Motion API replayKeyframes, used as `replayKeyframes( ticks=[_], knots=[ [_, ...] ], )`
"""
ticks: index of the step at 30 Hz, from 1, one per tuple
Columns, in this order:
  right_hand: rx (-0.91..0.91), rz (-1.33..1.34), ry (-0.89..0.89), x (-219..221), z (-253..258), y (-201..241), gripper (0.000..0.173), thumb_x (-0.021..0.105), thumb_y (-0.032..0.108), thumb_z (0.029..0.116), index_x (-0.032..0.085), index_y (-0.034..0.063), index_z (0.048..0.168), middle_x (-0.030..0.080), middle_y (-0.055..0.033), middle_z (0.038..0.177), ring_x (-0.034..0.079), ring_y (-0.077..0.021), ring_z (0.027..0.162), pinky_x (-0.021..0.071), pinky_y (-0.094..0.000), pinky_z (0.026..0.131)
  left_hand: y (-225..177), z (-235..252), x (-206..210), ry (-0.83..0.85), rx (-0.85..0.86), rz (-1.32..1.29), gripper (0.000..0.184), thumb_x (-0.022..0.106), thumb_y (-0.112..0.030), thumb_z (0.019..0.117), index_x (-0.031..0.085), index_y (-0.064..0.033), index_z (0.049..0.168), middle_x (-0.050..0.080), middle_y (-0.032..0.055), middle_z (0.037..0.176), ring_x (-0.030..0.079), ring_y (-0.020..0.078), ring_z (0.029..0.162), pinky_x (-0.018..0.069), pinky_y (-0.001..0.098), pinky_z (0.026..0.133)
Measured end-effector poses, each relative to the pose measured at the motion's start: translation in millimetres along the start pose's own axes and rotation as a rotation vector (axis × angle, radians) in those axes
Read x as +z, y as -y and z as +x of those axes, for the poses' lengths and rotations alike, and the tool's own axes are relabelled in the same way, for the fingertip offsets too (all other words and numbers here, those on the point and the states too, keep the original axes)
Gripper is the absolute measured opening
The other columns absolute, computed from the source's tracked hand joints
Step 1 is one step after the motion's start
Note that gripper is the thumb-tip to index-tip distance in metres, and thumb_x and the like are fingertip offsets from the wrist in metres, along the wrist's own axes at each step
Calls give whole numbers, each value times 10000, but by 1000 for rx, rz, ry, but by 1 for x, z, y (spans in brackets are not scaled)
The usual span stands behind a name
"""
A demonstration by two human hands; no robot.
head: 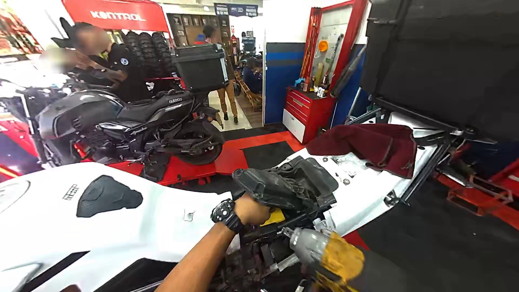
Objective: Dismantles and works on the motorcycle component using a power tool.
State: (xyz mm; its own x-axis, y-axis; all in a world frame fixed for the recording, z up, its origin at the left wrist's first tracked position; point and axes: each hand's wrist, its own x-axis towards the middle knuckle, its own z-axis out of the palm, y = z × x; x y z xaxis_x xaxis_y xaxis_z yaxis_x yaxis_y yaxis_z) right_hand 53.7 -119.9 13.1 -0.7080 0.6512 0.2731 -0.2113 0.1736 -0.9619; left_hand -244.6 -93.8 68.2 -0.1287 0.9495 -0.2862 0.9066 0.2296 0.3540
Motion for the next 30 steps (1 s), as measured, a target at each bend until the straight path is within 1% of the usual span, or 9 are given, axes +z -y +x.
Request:
replayKeyframes(
  ticks=[2,5,7,10,13,18,21,24,30],
  knots=[
    [-11,63,94,2,21,3,201,718,167,965,697,37,1117,734,-71,954,708,-182,880,605,-416,845,0,3,-7,110,87,199,278,579,-281,1017,700,-80,1165,695,203,1126,655,399,1079,484,660,914],
    [38,190,118,-2,31,-1,164,687,139,974,735,92,1124,745,-63,893,701,-153,769,608,-356,741,0,-6,-17,191,211,267,313,545,-294,1045,667,-114,1271,700,203,1090,666,412,1030,498,663,884],
    [97,312,72,-7,32,-5,208,661,172,989,732,70,1155,740,-116,932,679,-159,721,595,-338,686,5,-11,-24,235,294,167,349,517,-288,1067,634,-197,1383,726,129,1050,692,318,961,526,595,896],
    [172,437,-9,-18,32,-16,300,655,248,985,700,17,1170,718,-180,986,653,-184,662,581,-353,614,9,-13,-27,292,353,-5,336,511,-288,1080,658,-221,1374,745,58,1045,700,206,943,536,523,922],
    [194,492,-41,-29,31,-25,307,655,263,976,706,25,1162,717,-172,963,649,-181,647,577,-353,607,5,-9,-35,327,365,-77,339,516,-306,1079,652,-253,1385,735,36,1145,685,177,1044,513,504,986],
    [222,512,-62,-38,25,-29,277,644,220,975,710,25,1160,724,-177,1034,657,-175,680,576,-347,631,-2,1,-45,361,390,-114,326,506,-305,1086,660,-284,1372,743,-13,1050,683,103,934,540,413,921],
    [204,530,-69,-38,27,-34,262,643,209,980,714,26,1152,723,-174,1038,654,-168,683,572,-342,638,-9,5,-51,364,386,-69,330,505,-325,1083,649,-319,1380,741,-16,1114,685,120,1000,527,457,963],
    [181,564,-109,-36,28,-37,240,645,195,973,718,36,1137,725,-162,1014,658,-171,688,575,-347,641,-12,10,-55,360,415,-55,333,501,-322,1084,645,-328,1385,752,-30,1056,693,110,945,541,444,929],
    [127,587,-107,-38,34,-45,261,642,214,972,721,41,1150,720,-160,1028,653,-175,702,569,-358,648,-17,16,-61,351,403,-1,344,493,-333,1084,632,-354,1398,756,-25,1095,697,139,1013,524,485,972]
  ],
)
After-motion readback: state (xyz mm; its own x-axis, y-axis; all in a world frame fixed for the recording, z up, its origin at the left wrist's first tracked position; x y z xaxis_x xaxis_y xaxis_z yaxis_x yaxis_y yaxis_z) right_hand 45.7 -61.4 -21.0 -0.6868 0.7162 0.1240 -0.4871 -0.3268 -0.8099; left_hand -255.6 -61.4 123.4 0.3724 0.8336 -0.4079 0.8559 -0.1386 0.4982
